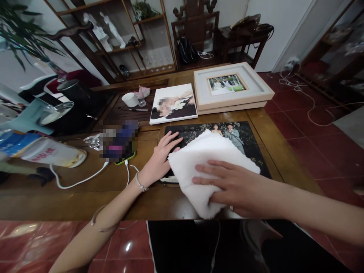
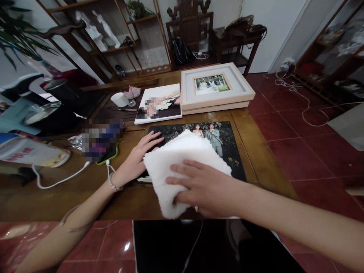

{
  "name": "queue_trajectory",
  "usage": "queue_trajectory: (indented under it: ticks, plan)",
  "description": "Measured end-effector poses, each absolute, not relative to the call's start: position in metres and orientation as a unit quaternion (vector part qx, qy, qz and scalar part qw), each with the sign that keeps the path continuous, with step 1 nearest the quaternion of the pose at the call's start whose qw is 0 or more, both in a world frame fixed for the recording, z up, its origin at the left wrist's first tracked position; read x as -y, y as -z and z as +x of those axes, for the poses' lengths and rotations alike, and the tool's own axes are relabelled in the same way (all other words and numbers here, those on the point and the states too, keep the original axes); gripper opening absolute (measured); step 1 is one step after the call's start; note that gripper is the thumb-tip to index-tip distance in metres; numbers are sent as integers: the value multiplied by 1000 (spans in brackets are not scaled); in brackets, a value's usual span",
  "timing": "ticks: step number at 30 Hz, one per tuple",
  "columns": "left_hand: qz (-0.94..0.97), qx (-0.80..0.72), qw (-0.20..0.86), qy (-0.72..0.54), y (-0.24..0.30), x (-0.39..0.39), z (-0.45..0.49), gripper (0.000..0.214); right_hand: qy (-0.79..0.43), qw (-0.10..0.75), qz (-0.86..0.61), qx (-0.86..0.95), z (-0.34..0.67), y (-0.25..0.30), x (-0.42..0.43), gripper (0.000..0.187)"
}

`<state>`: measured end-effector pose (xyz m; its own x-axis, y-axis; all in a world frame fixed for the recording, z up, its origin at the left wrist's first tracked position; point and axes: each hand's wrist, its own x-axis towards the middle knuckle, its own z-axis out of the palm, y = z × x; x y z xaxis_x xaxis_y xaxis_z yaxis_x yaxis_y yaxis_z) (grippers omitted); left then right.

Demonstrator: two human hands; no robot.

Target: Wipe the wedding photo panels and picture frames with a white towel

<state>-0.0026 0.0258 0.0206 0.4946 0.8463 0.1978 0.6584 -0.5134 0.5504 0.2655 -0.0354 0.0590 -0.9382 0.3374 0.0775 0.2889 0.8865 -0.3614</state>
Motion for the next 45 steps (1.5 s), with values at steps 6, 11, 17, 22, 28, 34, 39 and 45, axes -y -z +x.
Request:
queue_trajectory:
  ticks: [6,11,17,22,28,34,39,45]
  plan:
    - [837,-465,193,-216,-20,-26,-1,37,-144,52,-219,964,287,-59,6,46]
    - [838,-467,185,-215,-21,-25,1,36,-107,71,-233,964,282,-50,18,40]
    - [842,-459,183,-216,-22,-25,0,38,-105,158,-152,970,261,-42,68,11]
    - [843,-464,171,-211,-22,-25,1,38,-110,176,-83,975,255,-42,82,23]
    - [845,-460,172,-210,-22,-25,1,38,-101,159,-86,978,262,-52,62,16]
    - [852,-444,186,-207,-20,-26,-4,41,-137,78,-152,976,282,-61,24,28]
    - [850,-455,173,-203,-18,-26,-3,38,-115,70,-232,963,298,-61,-1,45]
    - [846,-462,167,-208,-19,-25,0,36,-79,73,-244,964,294,-54,7,39]
